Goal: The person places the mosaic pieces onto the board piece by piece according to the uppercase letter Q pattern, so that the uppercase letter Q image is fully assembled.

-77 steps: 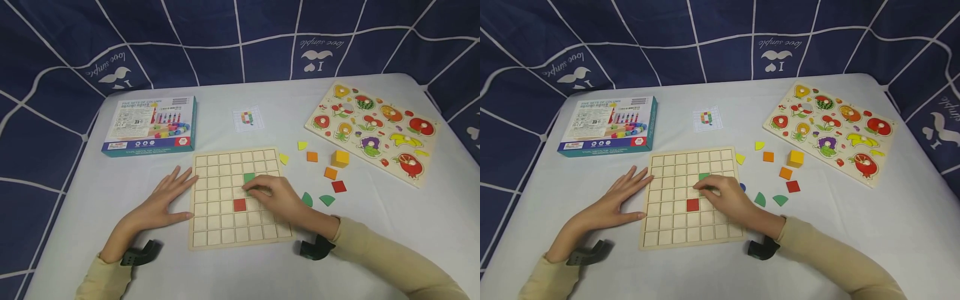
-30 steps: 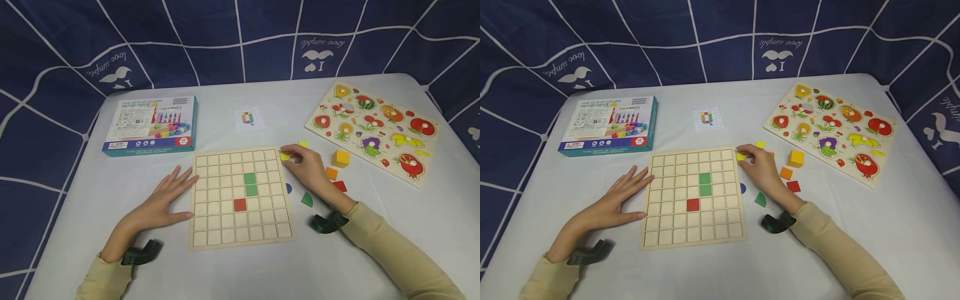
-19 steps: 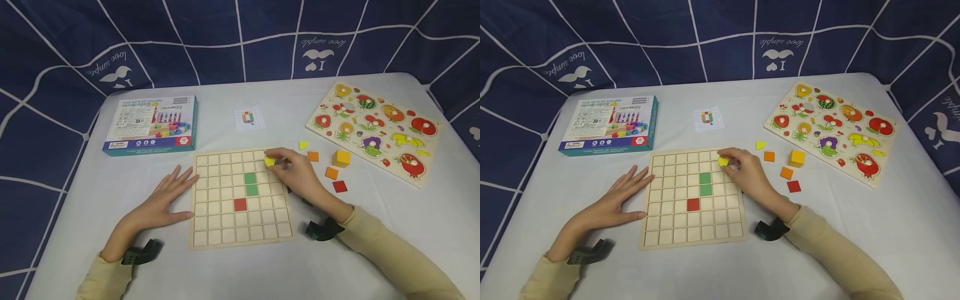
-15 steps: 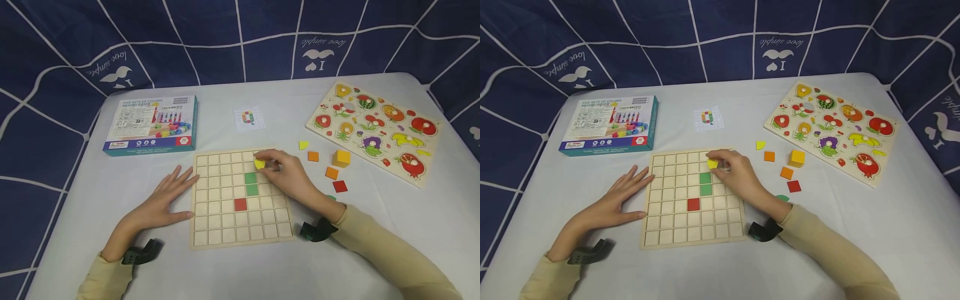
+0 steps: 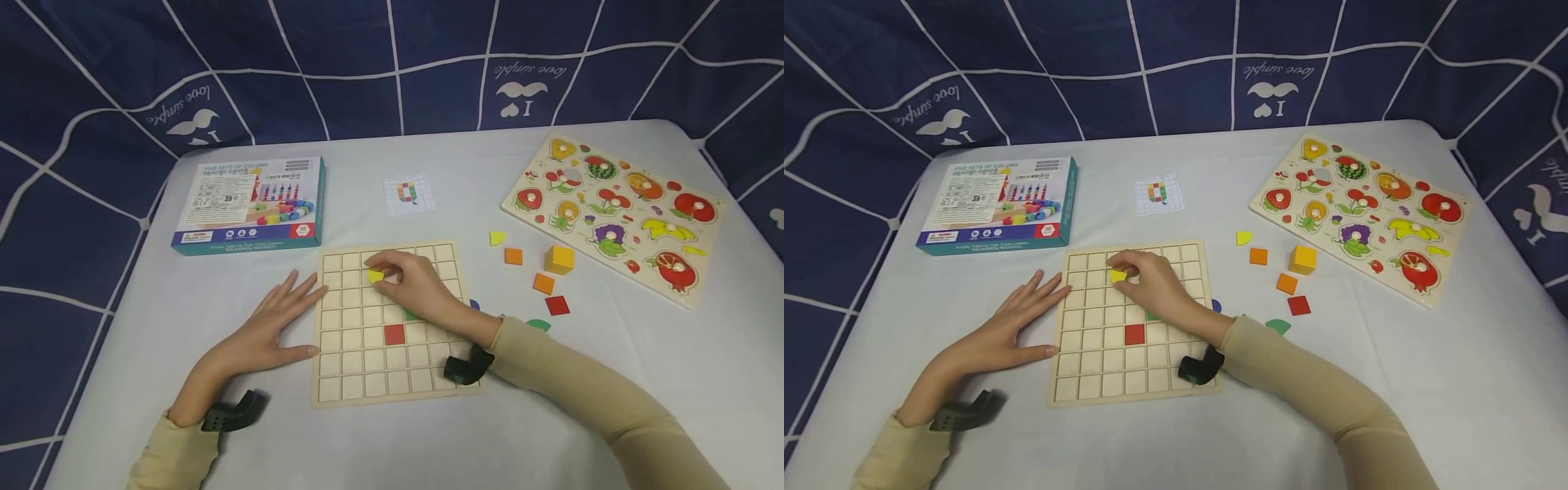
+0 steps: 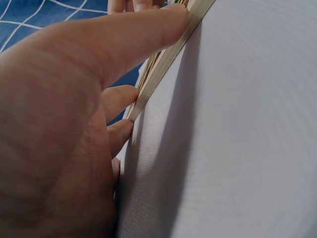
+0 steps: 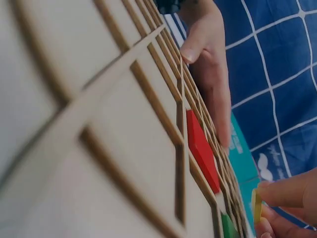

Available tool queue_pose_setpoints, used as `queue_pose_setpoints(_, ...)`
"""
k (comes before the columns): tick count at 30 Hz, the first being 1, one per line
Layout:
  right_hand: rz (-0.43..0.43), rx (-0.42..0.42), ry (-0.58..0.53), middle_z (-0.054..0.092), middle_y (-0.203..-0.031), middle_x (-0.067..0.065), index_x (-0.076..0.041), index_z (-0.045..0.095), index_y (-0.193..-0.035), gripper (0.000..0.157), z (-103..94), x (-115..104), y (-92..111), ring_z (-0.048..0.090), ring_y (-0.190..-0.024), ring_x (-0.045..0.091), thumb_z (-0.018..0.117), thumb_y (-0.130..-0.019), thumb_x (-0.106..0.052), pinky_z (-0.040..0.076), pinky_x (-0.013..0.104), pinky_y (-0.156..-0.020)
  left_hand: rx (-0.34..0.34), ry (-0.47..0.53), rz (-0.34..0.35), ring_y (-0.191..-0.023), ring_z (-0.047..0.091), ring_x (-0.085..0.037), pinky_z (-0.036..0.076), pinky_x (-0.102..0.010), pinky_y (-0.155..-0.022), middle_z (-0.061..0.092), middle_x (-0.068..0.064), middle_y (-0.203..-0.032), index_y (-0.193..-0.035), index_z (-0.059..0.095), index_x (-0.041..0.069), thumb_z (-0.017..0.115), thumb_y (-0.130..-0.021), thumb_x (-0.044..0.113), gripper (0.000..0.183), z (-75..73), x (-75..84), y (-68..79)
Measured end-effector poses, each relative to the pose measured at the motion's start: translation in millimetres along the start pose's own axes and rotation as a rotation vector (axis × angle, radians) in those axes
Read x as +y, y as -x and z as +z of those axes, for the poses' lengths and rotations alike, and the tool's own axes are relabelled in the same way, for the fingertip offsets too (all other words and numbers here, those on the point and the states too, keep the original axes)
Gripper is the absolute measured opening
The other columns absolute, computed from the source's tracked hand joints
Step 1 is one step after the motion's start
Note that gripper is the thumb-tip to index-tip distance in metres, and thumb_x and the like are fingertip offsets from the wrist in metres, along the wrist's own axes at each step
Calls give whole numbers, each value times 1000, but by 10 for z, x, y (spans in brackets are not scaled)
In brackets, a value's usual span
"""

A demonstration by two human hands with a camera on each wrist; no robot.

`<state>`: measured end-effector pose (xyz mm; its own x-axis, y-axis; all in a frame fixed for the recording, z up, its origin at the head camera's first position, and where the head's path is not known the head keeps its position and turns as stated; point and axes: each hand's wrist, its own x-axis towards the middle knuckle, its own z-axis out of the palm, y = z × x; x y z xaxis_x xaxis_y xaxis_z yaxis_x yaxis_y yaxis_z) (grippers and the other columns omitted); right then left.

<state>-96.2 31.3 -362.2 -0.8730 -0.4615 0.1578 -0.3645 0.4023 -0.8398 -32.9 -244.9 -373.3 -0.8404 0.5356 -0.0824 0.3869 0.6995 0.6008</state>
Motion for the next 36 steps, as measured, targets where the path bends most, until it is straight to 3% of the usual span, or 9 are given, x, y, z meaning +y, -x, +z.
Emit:
queue_pose_setpoints(10,30,-3,-2,65,-102,3,-6,67,-108,30,121,17,-75,58,-86,12,75,-78,-4,46,22,-75,0,-3,3,-139,-8,-30,-2,-52,-108,12,-6,-155,-149,28,22,77,-75,40,91,7,-4,-10)
queue_pose_setpoints(28,-26,-6,130,60,-90,0,-6,68,-106,33,190,8,-117,47,-72,13,79,-76,-10,40,24,-63,17,0,26,-139,-7,-31,-2,-53,-107,14,-6,-155,-148,29,21,78,-73,39,92,19,-15,-10)
queue_pose_setpoints(36,7,-24,75,63,-104,1,-7,67,-108,31,143,34,-65,55,-87,11,75,-78,-2,44,21,-77,5,-3,9,-139,-8,-30,-3,-50,-108,12,-5,-155,-149,28,22,77,-75,40,90,24,-12,-3)
